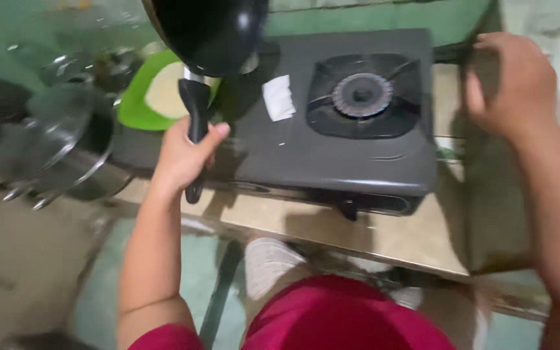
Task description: The person cooks crepes in a frying pan on a gas stove and transfers them to a plate.
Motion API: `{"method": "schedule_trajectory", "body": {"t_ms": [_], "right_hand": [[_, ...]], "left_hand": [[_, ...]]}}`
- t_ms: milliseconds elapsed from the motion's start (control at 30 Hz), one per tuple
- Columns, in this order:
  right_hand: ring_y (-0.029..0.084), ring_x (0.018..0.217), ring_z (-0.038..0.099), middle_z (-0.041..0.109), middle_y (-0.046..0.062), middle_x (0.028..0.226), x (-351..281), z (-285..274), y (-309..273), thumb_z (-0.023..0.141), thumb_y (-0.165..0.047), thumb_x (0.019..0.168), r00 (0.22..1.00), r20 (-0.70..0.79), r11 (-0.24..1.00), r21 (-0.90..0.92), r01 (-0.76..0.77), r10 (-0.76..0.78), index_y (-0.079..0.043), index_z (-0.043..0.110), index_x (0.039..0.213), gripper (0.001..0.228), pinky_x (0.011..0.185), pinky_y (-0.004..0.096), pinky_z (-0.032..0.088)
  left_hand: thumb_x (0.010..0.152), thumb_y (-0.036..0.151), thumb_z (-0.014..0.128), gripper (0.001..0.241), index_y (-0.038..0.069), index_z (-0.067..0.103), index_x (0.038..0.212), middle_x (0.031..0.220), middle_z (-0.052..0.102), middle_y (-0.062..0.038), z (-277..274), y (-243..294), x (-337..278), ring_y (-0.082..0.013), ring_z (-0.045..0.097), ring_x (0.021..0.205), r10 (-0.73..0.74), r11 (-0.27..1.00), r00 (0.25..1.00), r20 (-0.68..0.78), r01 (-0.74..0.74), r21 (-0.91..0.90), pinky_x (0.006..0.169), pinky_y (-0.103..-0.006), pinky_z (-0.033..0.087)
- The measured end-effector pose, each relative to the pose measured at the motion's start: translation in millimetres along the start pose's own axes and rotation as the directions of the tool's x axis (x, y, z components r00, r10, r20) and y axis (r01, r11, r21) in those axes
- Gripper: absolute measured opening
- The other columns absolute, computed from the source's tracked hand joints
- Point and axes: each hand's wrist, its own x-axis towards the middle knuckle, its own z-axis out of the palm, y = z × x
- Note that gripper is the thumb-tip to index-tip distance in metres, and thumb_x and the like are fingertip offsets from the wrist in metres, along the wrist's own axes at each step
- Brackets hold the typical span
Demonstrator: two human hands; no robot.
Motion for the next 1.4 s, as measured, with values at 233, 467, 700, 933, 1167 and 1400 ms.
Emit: {"method": "schedule_trajectory", "body": {"t_ms": [233, 467, 700, 933, 1167, 1400], "right_hand": [[0.028, 0.106, 0.064, 0.064, 0.016, 0.117, -36.8, -88.0, 107.2, 0.064, -0.003, 0.104, 0.96, 0.022, 0.958, -0.065, -0.278, 0.279, 0.002, 0.062, 0.116, 0.014, 0.096, 0.041, 0.052], [0.03, 0.11, 0.069, 0.068, 0.02, 0.118, -155.2, -129.3, 252.5, 0.073, -0.013, 0.097, 0.973, -0.117, 0.733, -0.641, -0.228, 0.2, 0.006, 0.065, 0.117, 0.028, 0.096, 0.034, 0.057], [0.017, 0.067, 0.049, 0.071, 0.012, 0.09, -157.5, -185.3, 225.8, 0.082, -0.044, 0.1, 0.135, -0.081, 0.144, 0.113, -0.983, 0.987, 0.001, 0.068, 0.107, 0.048, 0.058, 0.04, 0.035], [0.012, 0.091, 0.067, 0.073, 0.011, 0.112, -162.9, -148.0, 241.2, 0.071, -0.008, 0.104, 0.638, -0.118, 0.647, 0.221, -0.73, 0.761, 0.003, 0.069, 0.114, 0.014, 0.076, 0.031, 0.052], [0.024, 0.087, 0.077, 0.07, 0.018, 0.105, -119.6, -158.9, 200.5, 0.056, 0.004, 0.107, 0.765, -0.225, 0.785, -0.002, -0.62, 0.604, 0.005, 0.048, 0.119, 0.014, 0.072, 0.036, 0.061], [0.02, 0.077, 0.074, 0.073, 0.015, 0.109, -110.2, -127.9, 205.0, 0.055, -0.004, 0.119, 0.6, -0.181, 0.625, 0.283, -0.727, 0.779, 0.001, 0.047, 0.128, 0.013, 0.062, 0.034, 0.06]], "left_hand": [[0.099, 0.024, 0.067, 0.028, 0.01, 0.046, 0.087, 0.067, 0.051, 0.002, 88.2, 12.2, 15.9, -0.0081, 0.048, 0.054, 0.0, 0.79, 0.807, 0.591, 0.362, -0.494, 0.048, -0.0268, 0.041], [0.1, 0.024, 0.063, 0.025, 0.011, 0.046, 0.087, 0.069, 0.05, 0.002, 155.3, 27.9, 29.5, -0.0087, 0.048, 0.054, 0.036, 0.698, 0.609, 0.792, 0.553, -0.456, 0.047, -0.0262, 0.04], [0.101, 0.022, 0.062, 0.021, 0.011, 0.049, 0.089, 0.069, 0.05, 0.004, 201.8, 38.5, 29.9, -0.0066, 0.047, 0.057, 0.066, 0.525, 0.465, 0.883, 0.736, -0.426, 0.051, -0.0239, 0.04], [0.101, 0.021, 0.063, 0.019, 0.011, 0.051, 0.09, 0.07, 0.05, 0.005, 223.9, 35.0, 35.7, -0.0064, 0.046, 0.057, 0.08, 0.491, 0.394, 0.915, 0.784, -0.381, 0.051, -0.0228, 0.039], [0.101, 0.021, 0.063, 0.018, 0.01, 0.053, 0.09, 0.071, 0.05, 0.005, 225.6, 41.4, 37.5, -0.0038, 0.045, 0.058, 0.058, 0.452, 0.36, 0.931, 0.823, -0.345, 0.051, -0.0204, 0.039], [0.101, 0.021, 0.062, 0.019, 0.01, 0.053, 0.089, 0.071, 0.049, 0.006, 231.2, 40.6, 36.0, -0.003, 0.044, 0.057, 0.065, 0.424, 0.317, 0.946, 0.849, -0.314, 0.05, -0.0196, 0.038]]}}
